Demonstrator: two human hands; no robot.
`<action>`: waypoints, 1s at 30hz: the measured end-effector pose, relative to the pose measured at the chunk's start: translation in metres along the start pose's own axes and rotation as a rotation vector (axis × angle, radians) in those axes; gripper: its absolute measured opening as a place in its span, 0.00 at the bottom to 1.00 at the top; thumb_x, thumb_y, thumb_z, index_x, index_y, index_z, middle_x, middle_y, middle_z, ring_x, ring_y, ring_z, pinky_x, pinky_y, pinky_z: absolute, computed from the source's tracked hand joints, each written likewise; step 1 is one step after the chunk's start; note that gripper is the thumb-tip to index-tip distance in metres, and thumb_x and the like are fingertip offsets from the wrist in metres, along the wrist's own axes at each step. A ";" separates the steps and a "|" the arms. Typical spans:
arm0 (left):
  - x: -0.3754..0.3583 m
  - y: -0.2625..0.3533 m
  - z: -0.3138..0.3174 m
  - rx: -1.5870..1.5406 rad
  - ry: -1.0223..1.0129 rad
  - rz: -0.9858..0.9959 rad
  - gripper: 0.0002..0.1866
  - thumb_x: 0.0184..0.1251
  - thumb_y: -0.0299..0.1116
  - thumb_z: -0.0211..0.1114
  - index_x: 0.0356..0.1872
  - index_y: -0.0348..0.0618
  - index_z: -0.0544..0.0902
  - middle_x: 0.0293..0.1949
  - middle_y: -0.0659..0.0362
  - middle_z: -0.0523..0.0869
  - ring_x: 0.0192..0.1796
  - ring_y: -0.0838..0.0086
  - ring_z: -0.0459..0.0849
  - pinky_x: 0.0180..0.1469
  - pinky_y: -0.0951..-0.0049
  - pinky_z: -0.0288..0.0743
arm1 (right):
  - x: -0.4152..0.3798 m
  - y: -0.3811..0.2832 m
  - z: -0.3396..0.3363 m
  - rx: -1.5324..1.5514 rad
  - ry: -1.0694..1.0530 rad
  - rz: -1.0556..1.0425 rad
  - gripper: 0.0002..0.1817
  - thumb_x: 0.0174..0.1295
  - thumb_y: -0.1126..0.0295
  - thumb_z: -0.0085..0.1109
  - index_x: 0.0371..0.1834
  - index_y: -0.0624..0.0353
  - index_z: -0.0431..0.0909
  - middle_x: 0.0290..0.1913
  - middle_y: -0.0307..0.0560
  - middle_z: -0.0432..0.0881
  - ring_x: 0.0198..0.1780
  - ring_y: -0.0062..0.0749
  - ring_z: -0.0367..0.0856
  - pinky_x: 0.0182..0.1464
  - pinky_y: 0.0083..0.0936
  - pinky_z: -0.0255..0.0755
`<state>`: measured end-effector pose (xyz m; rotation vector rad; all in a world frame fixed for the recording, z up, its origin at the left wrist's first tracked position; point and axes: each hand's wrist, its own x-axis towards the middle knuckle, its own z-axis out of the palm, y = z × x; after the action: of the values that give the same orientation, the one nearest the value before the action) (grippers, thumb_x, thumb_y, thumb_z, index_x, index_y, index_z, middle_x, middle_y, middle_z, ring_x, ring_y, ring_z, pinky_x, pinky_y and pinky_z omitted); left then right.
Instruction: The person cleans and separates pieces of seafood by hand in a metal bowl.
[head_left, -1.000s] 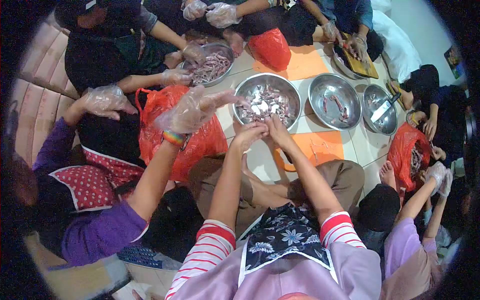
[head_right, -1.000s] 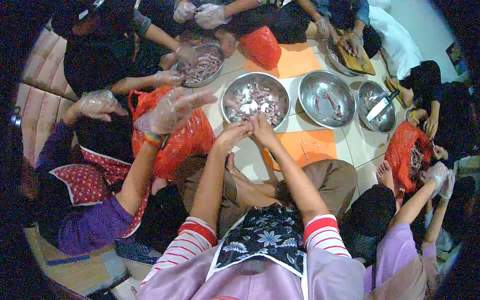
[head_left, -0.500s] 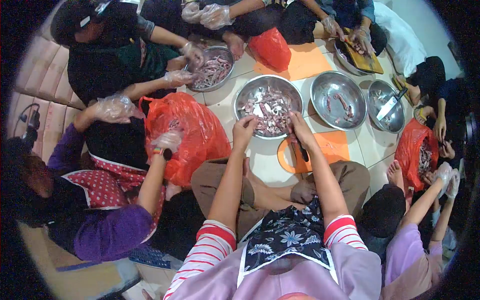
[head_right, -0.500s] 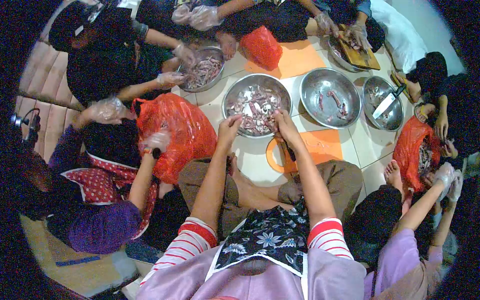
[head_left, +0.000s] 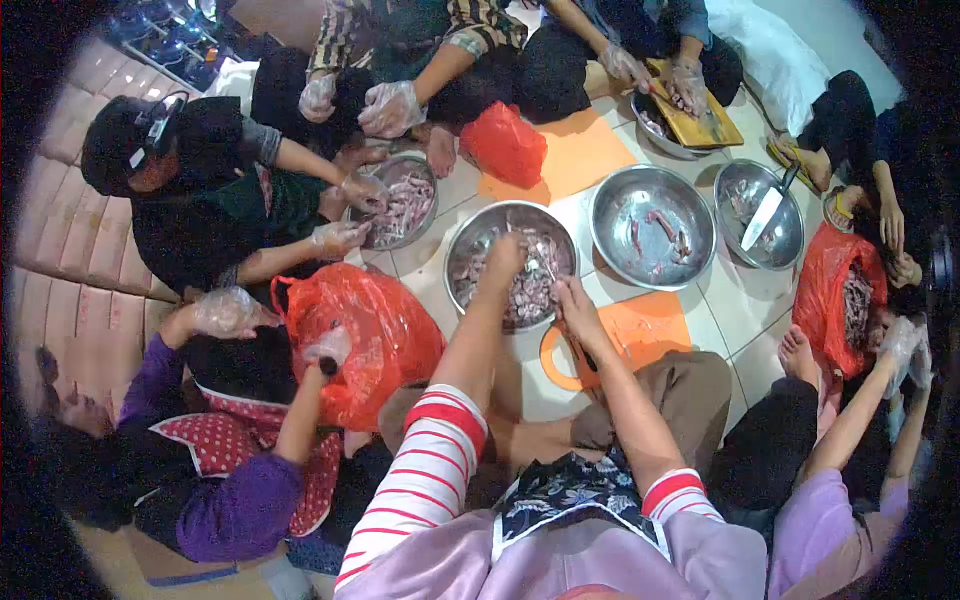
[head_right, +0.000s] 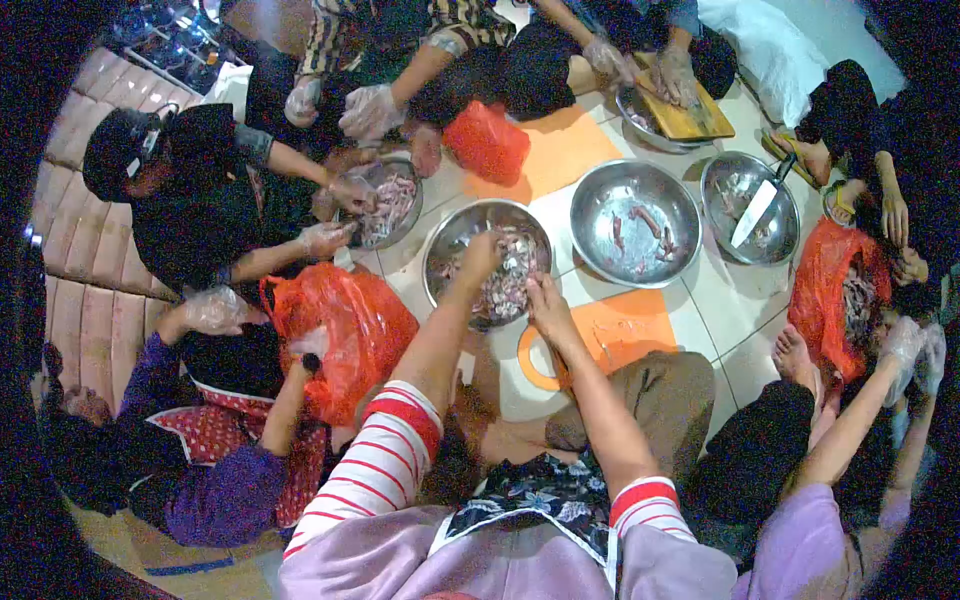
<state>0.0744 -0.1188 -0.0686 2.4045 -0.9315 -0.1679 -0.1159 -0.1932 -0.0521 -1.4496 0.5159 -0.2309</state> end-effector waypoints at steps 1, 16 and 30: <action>0.006 -0.003 0.010 0.048 -0.090 -0.109 0.09 0.50 0.27 0.56 0.33 0.38 0.81 0.34 0.43 0.81 0.38 0.52 0.80 0.42 0.58 0.72 | -0.009 -0.019 0.001 0.033 -0.039 0.067 0.21 0.66 0.54 0.40 0.50 0.60 0.67 0.25 0.42 0.71 0.24 0.23 0.68 0.28 0.20 0.65; -0.048 0.022 -0.038 -0.706 0.240 -0.211 0.12 0.61 0.38 0.59 0.38 0.40 0.76 0.32 0.55 0.82 0.30 0.71 0.81 0.31 0.72 0.74 | -0.024 -0.036 0.013 -0.301 -0.055 -0.080 0.19 0.66 0.55 0.40 0.50 0.57 0.66 0.25 0.48 0.78 0.25 0.35 0.77 0.31 0.29 0.70; -0.126 0.037 -0.074 -1.577 -0.167 -0.497 0.09 0.65 0.36 0.54 0.44 0.48 0.72 0.36 0.66 0.77 0.38 0.80 0.76 0.41 0.75 0.75 | -0.032 -0.056 0.030 -0.307 -0.130 -0.180 0.23 0.65 0.58 0.44 0.61 0.50 0.59 0.54 0.57 0.71 0.51 0.45 0.75 0.51 0.32 0.66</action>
<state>-0.0201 -0.0255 0.0037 1.0445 -0.0273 -0.8929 -0.1213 -0.1591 0.0104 -1.8005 0.3231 -0.2039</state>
